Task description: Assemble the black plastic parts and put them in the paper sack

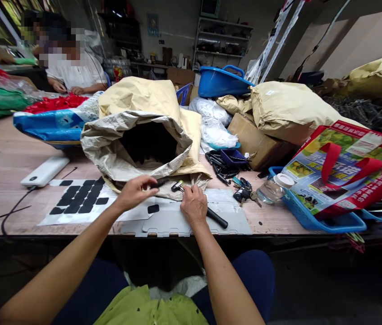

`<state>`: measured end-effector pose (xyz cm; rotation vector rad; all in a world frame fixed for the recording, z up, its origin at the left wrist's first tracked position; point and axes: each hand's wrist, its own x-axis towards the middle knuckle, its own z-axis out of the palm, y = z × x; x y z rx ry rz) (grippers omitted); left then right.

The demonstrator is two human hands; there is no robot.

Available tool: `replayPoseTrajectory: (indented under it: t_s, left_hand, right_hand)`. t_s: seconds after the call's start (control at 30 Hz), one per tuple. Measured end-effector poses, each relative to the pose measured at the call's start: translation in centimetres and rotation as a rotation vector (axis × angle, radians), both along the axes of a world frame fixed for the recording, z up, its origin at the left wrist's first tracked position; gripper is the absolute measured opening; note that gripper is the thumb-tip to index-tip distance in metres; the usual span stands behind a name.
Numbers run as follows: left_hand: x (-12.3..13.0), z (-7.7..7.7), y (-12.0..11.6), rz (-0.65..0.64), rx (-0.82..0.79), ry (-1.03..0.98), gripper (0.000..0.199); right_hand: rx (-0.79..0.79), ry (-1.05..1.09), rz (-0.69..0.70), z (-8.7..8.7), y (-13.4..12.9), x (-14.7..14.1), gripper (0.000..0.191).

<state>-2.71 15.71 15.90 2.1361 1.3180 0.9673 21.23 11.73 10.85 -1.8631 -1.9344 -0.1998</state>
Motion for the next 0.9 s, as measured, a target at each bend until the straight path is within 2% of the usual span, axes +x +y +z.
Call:
replayPoseTrajectory:
  t_s: [0.07, 0.17, 0.23, 0.47, 0.63, 0.77, 0.9]
  left_hand:
    - [-0.1, -1.7, -1.8, -0.096, -0.025, 0.03, 0.017]
    - [-0.3, -4.0, -2.5, -0.097, -0.054, 0.044, 0.017]
    - [-0.4, -4.8, -2.3, -0.09, -0.068, 0.038, 0.019]
    - [-0.7, -5.4, -1.6, -0.101, -0.098, 0.023, 0.021]
    - [-0.8, -5.5, -1.5, -0.096, -0.124, -0.016, 0.021]
    - [-0.8, -5.6, -1.6, -0.098, -0.134, -0.04, 0.02]
    - [-0.8, -5.8, -1.5, -0.097, -0.113, -0.044, 0.021]
  right_hand:
    - [0.004, -0.007, 0.001, 0.0, 0.0, 0.0, 0.026]
    - [0.014, -0.006, 0.001, -0.1, 0.0, 0.0, 0.027]
    - [0.019, -0.003, 0.003, -0.1, 0.0, 0.0, 0.028]
    - [0.001, 0.051, 0.024, 0.2, 0.3, 0.3, 0.027]
    - [0.107, 0.236, 0.037, 1.8, -1.3, -0.8, 0.031]
    - [0.057, 0.436, 0.196, 2.8, -3.7, -2.9, 0.032]
    - [-0.022, 0.455, 0.279, 3.1, -5.0, -4.5, 0.035]
